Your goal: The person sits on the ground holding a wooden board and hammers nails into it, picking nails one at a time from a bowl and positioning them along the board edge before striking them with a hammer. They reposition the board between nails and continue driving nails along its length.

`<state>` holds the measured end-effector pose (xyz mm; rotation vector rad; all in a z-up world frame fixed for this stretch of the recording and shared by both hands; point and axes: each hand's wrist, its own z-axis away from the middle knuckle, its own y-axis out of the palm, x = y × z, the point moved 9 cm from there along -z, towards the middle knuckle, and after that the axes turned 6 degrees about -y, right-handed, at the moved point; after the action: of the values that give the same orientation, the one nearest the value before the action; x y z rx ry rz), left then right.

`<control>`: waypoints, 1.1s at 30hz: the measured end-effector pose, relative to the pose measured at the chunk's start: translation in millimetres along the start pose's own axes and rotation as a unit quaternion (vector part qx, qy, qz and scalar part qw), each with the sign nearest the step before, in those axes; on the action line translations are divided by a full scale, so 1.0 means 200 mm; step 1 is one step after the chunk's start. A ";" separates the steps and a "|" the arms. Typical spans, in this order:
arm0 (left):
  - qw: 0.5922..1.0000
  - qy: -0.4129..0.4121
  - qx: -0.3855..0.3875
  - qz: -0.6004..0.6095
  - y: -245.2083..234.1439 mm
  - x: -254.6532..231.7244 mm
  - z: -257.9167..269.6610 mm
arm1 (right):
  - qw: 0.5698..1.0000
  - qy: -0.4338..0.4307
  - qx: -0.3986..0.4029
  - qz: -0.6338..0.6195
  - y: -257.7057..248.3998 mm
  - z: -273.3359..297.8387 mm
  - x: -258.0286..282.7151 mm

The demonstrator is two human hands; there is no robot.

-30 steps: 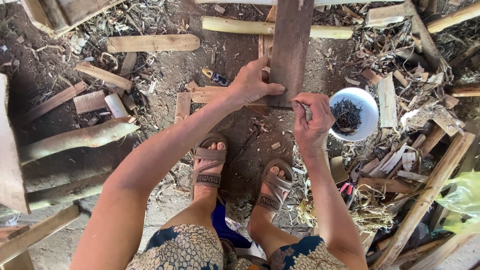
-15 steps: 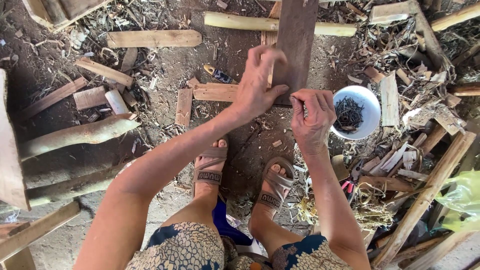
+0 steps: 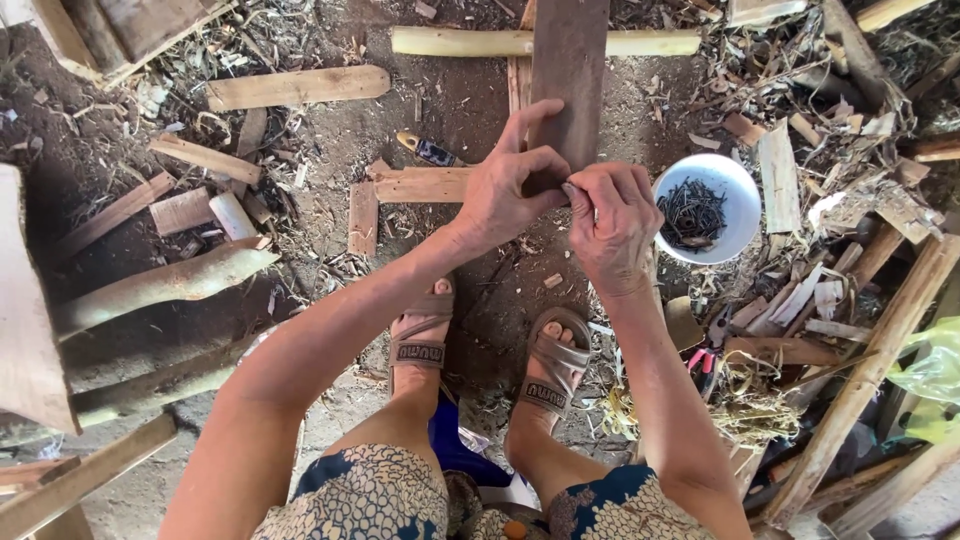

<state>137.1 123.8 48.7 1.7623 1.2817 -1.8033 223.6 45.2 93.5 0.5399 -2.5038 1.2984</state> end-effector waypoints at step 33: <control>0.996 -0.004 0.077 0.039 0.07 0.04 -0.03 | 0.869 0.453 -0.195 0.028 -1.14 1.84 -0.75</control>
<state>149.7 122.6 37.2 1.8555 1.0810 -1.9078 434.7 -348.0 -7.5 -0.2177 -1.8666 0.7373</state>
